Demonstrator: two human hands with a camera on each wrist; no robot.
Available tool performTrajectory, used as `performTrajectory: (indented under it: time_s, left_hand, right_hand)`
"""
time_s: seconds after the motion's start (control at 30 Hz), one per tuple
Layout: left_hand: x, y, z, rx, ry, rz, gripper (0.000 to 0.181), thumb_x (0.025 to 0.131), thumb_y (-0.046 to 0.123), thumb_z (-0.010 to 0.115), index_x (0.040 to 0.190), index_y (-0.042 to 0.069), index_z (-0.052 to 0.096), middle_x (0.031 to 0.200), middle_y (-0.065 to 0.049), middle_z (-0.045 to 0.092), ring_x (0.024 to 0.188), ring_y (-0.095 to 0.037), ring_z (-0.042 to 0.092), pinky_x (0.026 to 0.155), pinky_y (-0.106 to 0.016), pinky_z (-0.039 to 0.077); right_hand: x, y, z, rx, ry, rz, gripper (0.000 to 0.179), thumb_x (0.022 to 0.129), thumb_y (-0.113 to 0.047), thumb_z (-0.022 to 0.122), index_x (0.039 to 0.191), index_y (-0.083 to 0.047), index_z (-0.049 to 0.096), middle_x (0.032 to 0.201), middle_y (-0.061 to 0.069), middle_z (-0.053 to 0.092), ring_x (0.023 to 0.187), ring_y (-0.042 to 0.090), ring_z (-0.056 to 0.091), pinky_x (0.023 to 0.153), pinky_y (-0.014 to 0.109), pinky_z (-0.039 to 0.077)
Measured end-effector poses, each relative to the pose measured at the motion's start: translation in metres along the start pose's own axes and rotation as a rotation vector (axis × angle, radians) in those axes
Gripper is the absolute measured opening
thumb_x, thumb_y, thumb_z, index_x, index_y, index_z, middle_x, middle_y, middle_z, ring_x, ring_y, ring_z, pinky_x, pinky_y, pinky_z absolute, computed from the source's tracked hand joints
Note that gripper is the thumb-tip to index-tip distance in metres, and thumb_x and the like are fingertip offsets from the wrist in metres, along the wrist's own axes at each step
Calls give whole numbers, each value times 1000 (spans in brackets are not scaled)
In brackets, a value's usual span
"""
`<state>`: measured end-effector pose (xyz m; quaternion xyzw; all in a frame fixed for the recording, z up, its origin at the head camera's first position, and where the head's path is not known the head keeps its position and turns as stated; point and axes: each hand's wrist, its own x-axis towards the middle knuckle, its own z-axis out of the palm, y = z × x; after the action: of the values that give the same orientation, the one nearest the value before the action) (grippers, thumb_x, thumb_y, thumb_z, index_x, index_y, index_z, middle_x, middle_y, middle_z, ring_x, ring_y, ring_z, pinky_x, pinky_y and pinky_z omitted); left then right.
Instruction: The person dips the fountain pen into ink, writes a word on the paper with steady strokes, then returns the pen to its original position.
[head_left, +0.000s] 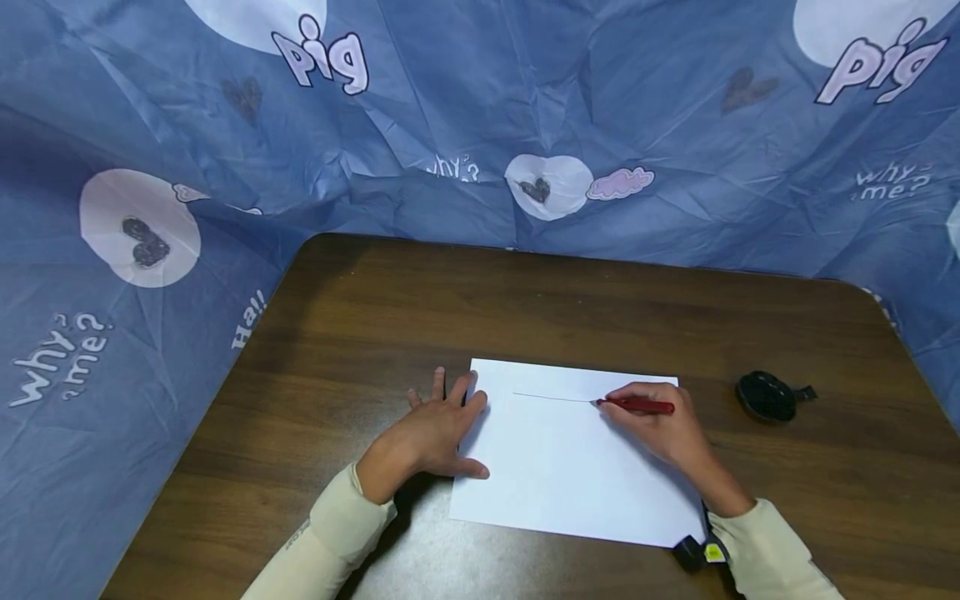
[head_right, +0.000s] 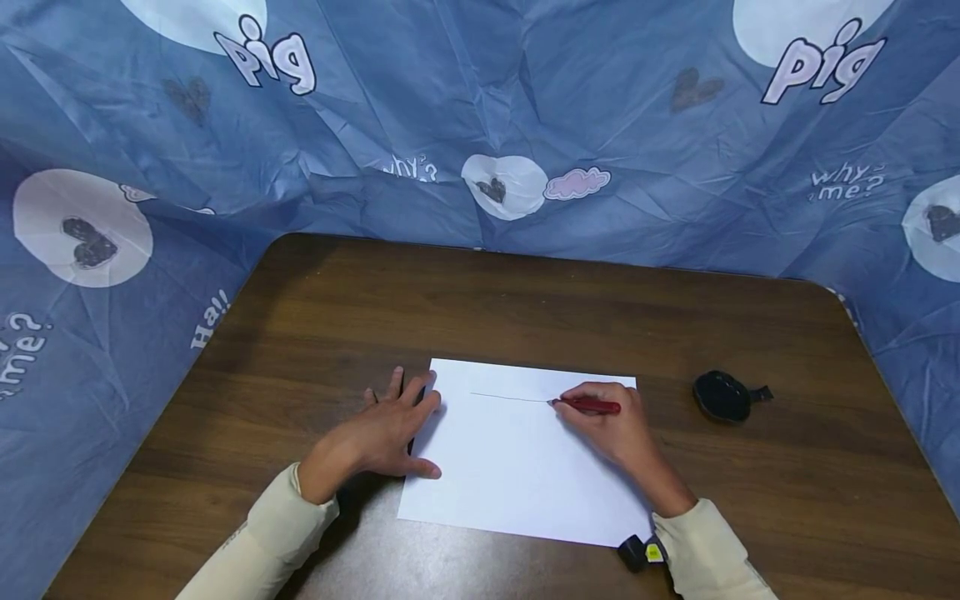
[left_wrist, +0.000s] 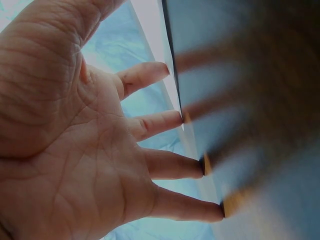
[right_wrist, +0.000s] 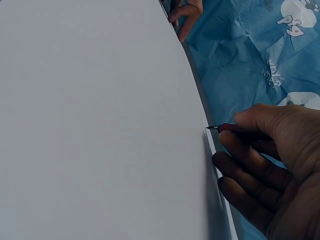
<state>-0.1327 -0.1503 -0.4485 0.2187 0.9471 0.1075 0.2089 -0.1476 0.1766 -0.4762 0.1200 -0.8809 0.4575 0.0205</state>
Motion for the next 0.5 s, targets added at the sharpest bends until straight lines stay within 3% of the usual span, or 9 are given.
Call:
performTrajectory:
  time_s: [0.5]
  left_hand:
    - [0, 0, 0, -10, -2, 0, 85, 75, 55, 83, 137, 15, 40, 161, -19, 14, 141, -62, 7, 94, -83, 21]
  right_hand:
    - [-5, 6, -7, -45, 13, 30, 17, 85, -13, 81, 99, -5, 78, 97, 10, 75, 86, 26, 69, 68, 20, 54]
